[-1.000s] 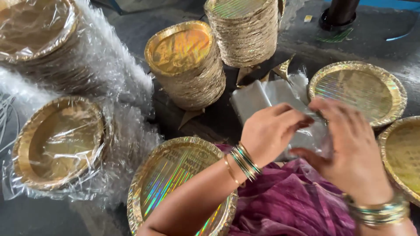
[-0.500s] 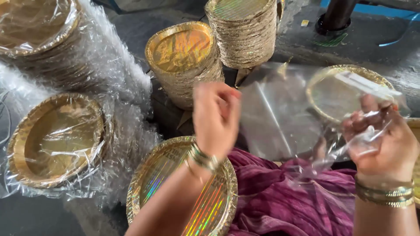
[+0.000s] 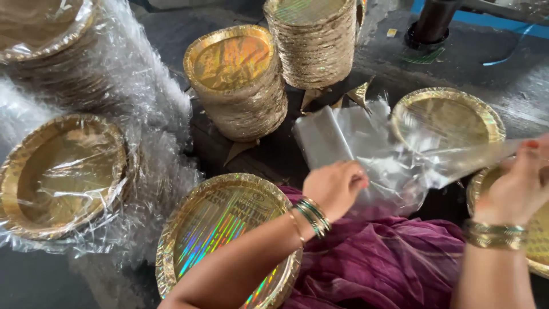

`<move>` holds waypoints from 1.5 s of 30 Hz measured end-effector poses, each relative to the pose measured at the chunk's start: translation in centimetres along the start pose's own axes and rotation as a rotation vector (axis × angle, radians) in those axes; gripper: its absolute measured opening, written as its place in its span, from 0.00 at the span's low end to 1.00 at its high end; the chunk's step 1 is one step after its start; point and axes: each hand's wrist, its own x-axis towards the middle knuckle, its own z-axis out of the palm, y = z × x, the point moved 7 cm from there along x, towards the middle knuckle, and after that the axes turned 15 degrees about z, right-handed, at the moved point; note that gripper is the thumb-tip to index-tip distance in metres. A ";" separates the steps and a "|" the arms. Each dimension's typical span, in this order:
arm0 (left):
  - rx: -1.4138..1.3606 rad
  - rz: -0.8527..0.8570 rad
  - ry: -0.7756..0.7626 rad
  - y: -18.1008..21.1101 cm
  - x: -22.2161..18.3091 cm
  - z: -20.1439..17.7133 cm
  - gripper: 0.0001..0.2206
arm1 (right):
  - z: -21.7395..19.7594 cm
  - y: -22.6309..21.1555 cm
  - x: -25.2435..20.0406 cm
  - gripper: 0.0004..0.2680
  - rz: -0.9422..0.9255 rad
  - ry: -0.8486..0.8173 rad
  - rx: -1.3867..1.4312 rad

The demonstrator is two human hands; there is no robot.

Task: The person places gold-colored decorative plates into plastic sleeves, one at a time, and stacks the packaged plates onto existing piles on the floor.

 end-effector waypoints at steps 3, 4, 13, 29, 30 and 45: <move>0.186 0.220 0.155 1.1 0.6 -3.9 0.05 | 11.9 -7.9 -5.8 0.15 -0.348 -0.164 -0.562; 0.290 0.305 0.188 2.2 0.6 -4.9 0.05 | 17.8 -9.9 -11.2 0.21 -0.565 -0.433 -0.978; -0.612 0.170 0.301 -1.4 0.2 -8.3 0.05 | 16.1 -1.8 -11.1 0.07 0.087 -0.491 -0.815; -0.331 0.194 0.102 5.7 -2.0 -6.5 0.06 | 16.6 -2.5 -15.0 0.05 -0.039 -0.370 -0.930; -0.368 0.166 0.079 5.8 -1.9 -6.5 0.07 | 16.4 -2.4 -15.0 0.06 0.005 -0.356 -0.868; -0.383 0.207 0.178 2.6 -2.1 -4.9 0.15 | 19.4 -2.6 -15.6 0.19 0.328 -0.676 -0.568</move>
